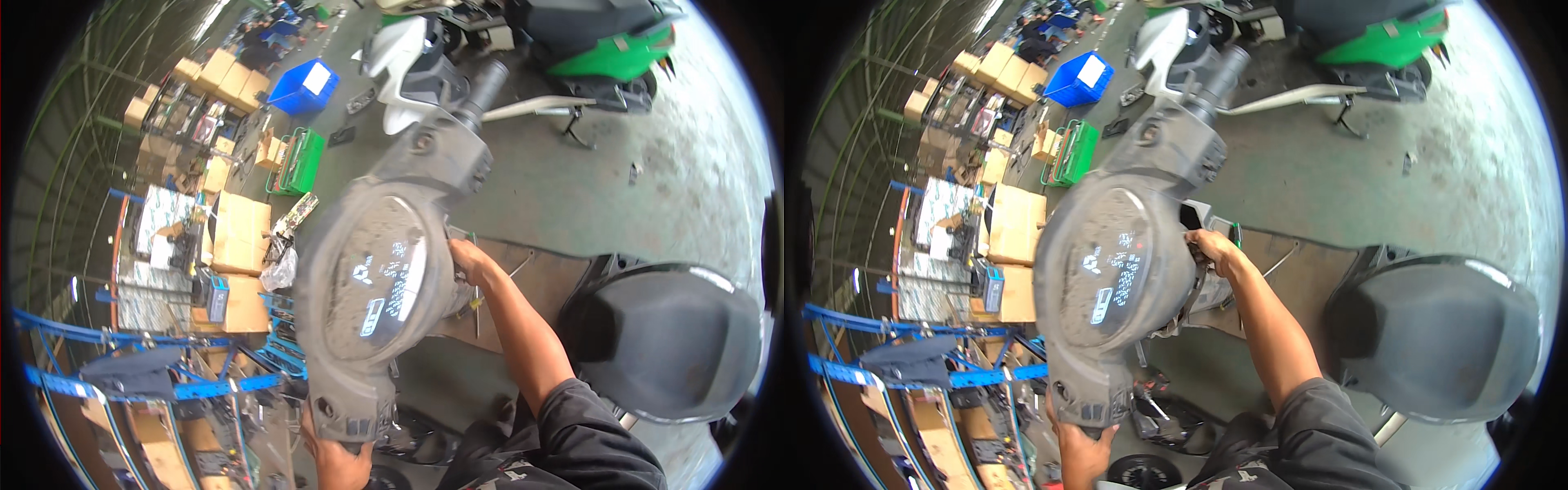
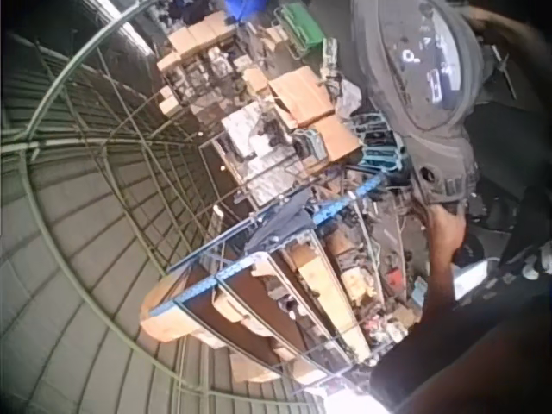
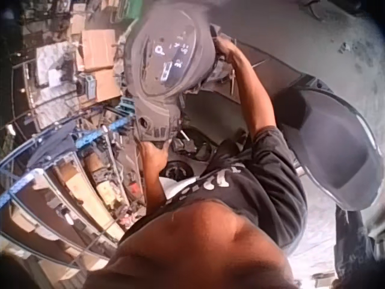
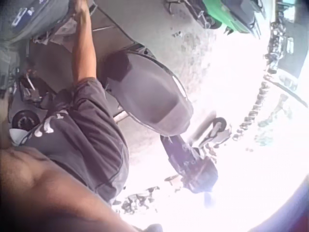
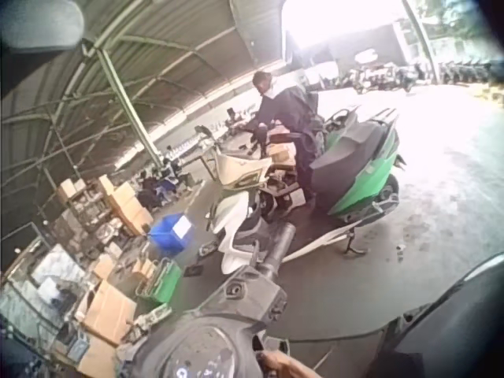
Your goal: The person removes a scooter's dashboard cover, detaches the internal horn assembly, and prepares to install a new horn using a socket wrench and impact driver.
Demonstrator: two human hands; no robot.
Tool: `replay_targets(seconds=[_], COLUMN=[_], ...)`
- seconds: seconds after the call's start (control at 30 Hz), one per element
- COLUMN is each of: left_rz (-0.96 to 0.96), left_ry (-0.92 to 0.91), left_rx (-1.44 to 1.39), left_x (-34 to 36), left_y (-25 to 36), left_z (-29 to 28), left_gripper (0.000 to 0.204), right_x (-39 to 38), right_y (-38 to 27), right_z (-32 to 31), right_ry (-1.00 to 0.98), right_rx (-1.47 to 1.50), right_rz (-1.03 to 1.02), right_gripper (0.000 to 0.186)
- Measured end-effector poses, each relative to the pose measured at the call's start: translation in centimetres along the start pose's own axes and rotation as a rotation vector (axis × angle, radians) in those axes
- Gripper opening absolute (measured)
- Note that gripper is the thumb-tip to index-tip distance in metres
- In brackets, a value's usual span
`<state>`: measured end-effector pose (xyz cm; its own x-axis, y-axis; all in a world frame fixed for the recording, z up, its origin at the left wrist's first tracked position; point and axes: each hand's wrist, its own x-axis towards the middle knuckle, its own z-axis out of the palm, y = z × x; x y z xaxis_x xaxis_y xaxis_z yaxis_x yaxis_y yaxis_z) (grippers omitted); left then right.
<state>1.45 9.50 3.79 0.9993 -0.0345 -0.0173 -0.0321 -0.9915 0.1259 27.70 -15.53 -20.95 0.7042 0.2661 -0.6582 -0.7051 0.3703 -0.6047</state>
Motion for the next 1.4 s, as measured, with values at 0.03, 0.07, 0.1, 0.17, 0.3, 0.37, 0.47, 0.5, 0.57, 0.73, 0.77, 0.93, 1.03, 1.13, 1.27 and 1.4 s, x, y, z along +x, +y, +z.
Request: replay_targets(seconds=[0.03,0.07,0.1,0.17,0.3,0.37,0.47,0.5,0.57,0.73,0.77,0.93,1.03,1.13,1.27,1.4], left_rz=[0.001,-0.028,-0.139,-0.237,-0.246,-0.18,-0.17,-0.154,-0.147,-0.202,-0.171,-0.067,-0.272,-0.678,-0.936,-0.956], left_ry=[-0.005,0.017,-0.026,-0.062,0.005,0.028,0.104,0.114,0.193,0.254,0.229,0.403,0.52,0.282,-0.35,-0.686], left_rx=[-0.05,-0.076,-0.1,-0.17,-0.201,-0.194,-0.022,-0.096,-0.065,-0.135,-0.254,-0.639,-0.553,-0.606,-0.394,-0.714], left_x=[0.3,0.5,0.8,1.1,0.0,0.4,-2.0,-1.7,-1.9,-1.4,-1.0,-3.1,-6.1,-11.4,-22.2,-31.7], left_y=[0.8,1.3,2.0,2.9,3.6,5.3,3.0,3.8,3.4,3.2,2.7,-4.3,-11.0,-18.5,-23.3,-23.9], left_z=[-0.2,-0.6,-0.5,0.0,-0.8,-0.9,-1.2,-0.7,0.2,-0.3,-0.6,-0.2,2.9,11.3,23.9,33.4], left_gripper=[0.117,0.117,0.114,0.113,0.117,0.123,0.117,0.117,0.1,0.095,0.098,0.099,0.085,0.076,0.079,0.081], right_x=[-1.1,-0.8,-0.5,1.3,2.8,1.7,-7.4,-8.9,-13.9,-20.8,-21.7,-25.8,-28.3,-28.3,-29.7,-29.6], right_y=[-0.3,-0.1,0.2,1.2,4.9,6.9,14.9,17.6,21.0,19.2,16.8,9.2,7.1,6.9,6.9,8.0], right_z=[0.8,1.2,0.7,-1.7,-3.2,-8.2,-4.1,-8.1,-8.3,-1.6,1.3,10.1,12.9,10.6,12.1,14.4], right_ry=[0.044,0.028,0.058,0.062,0.182,0.89,0.416,0.478,0.381,0.215,0.189,0.124,0.208,0.162,0.243,0.255], right_rx=[-0.002,-0.026,-0.065,-0.109,-0.104,-0.43,-0.398,-0.354,-0.387,-0.415,-0.418,-0.465,-0.738,-0.768,-0.767,-0.858], right_rz=[0.04,-0.021,-0.039,-0.123,-0.595,-0.965,-0.485,-0.553,-0.221,-0.237,-0.293,-0.854,-1.119,-1.022,-1.13,-1.21], right_gripper=[0.021,0.025,0.029,0.035,0.039,0.045,0.042,0.027,0.026,0.029,0.03,0.02,0.01,0.019,0.031,0.039])
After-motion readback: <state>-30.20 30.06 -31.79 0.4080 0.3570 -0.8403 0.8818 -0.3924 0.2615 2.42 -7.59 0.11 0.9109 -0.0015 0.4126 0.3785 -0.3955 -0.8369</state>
